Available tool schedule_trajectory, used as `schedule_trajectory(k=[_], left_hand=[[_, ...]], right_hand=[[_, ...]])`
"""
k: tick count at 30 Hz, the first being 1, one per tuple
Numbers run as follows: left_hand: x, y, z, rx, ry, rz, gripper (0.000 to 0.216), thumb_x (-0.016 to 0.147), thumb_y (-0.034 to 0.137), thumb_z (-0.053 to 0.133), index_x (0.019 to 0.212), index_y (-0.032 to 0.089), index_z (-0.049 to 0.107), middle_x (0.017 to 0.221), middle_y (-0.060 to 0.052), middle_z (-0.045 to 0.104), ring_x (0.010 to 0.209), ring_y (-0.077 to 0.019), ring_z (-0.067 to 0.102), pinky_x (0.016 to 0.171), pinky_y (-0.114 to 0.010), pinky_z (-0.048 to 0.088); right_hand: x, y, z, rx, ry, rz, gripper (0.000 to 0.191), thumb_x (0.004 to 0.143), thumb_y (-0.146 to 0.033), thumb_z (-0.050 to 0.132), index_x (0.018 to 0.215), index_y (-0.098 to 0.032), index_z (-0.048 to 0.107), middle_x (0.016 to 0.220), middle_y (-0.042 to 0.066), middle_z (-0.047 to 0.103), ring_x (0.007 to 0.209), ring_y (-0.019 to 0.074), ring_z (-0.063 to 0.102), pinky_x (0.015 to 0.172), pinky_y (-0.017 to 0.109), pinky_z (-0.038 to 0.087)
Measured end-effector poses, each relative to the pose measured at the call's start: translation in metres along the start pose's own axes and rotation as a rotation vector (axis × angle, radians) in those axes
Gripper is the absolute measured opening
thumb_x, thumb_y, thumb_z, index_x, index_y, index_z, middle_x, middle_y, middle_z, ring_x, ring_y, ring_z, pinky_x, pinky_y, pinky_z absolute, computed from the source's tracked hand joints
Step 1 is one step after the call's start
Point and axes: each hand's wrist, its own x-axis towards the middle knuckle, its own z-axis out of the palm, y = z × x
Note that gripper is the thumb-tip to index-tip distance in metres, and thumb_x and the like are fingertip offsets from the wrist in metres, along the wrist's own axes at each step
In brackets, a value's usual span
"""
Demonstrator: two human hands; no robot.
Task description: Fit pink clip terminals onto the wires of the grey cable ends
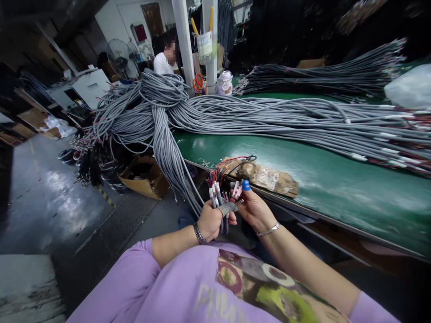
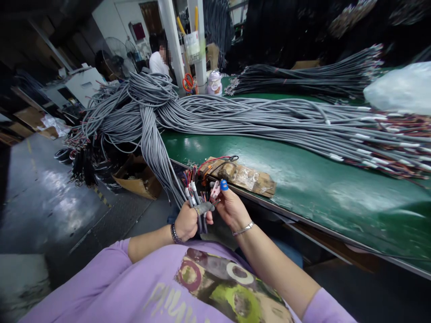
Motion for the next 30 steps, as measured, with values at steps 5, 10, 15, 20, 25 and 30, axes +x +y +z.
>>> schedule_trajectory(k=[5,10,15,20,25,30], left_hand=[[0.002,-0.001,0.001,0.027,-0.001,-0.018,0.045,0.053,0.049,0.081,0.067,0.012,0.058,0.046,0.001,0.055,0.039,-0.0092,0.049,0.046,-0.025,0.045],[0.000,-0.003,-0.005,0.035,0.004,-0.004,0.045,0.054,0.051,0.080,0.067,0.012,0.059,0.048,0.000,0.056,0.041,-0.0101,0.051,0.046,-0.025,0.046],[-0.003,-0.011,-0.013,0.079,0.001,0.028,0.046,0.056,0.053,0.079,0.063,0.013,0.057,0.049,-0.001,0.056,0.042,-0.0109,0.052,0.047,-0.026,0.046],[-0.003,-0.013,-0.020,0.244,-0.184,0.054,0.043,0.062,0.052,0.076,0.066,0.012,0.060,0.052,-0.002,0.059,0.045,-0.0121,0.055,0.051,-0.027,0.049],[-0.005,-0.012,-0.023,0.273,-0.216,0.120,0.041,0.067,0.050,0.073,0.060,0.012,0.060,0.051,-0.003,0.059,0.046,-0.0113,0.055,0.051,-0.025,0.047],[-0.005,-0.012,-0.020,0.124,-0.094,0.082,0.043,0.061,0.051,0.077,0.060,0.011,0.060,0.052,-0.003,0.060,0.045,-0.0120,0.056,0.050,-0.026,0.049]], right_hand=[[-0.003,-0.001,0.001,-0.072,-0.022,0.028,0.047,0.061,-0.065,0.073,0.071,-0.021,0.063,0.067,0.003,0.065,0.065,0.0188,0.058,0.061,0.032,0.046],[-0.019,-0.003,-0.010,-0.158,-0.162,0.090,0.055,0.068,-0.076,0.057,0.078,-0.023,0.065,0.077,0.004,0.065,0.063,0.0165,0.056,0.061,0.031,0.046],[-0.042,0.002,-0.021,-0.333,-0.247,0.064,0.041,0.064,-0.059,0.074,0.077,-0.021,0.065,0.065,0.001,0.060,0.058,0.0153,0.052,0.061,0.032,0.043],[-0.050,-0.001,-0.019,-0.515,-0.195,-0.066,0.031,0.064,-0.046,0.078,0.069,-0.019,0.064,0.059,0.000,0.059,0.056,0.0140,0.049,0.058,0.030,0.039],[-0.047,-0.009,-0.016,-0.591,-0.196,-0.054,0.031,0.063,-0.046,0.079,0.067,-0.018,0.067,0.059,0.000,0.060,0.057,0.0134,0.047,0.058,0.029,0.036],[-0.047,-0.008,-0.017,-0.593,-0.165,-0.071,0.032,0.062,-0.048,0.078,0.065,-0.018,0.068,0.058,0.000,0.058,0.056,0.0124,0.045,0.055,0.028,0.034]])
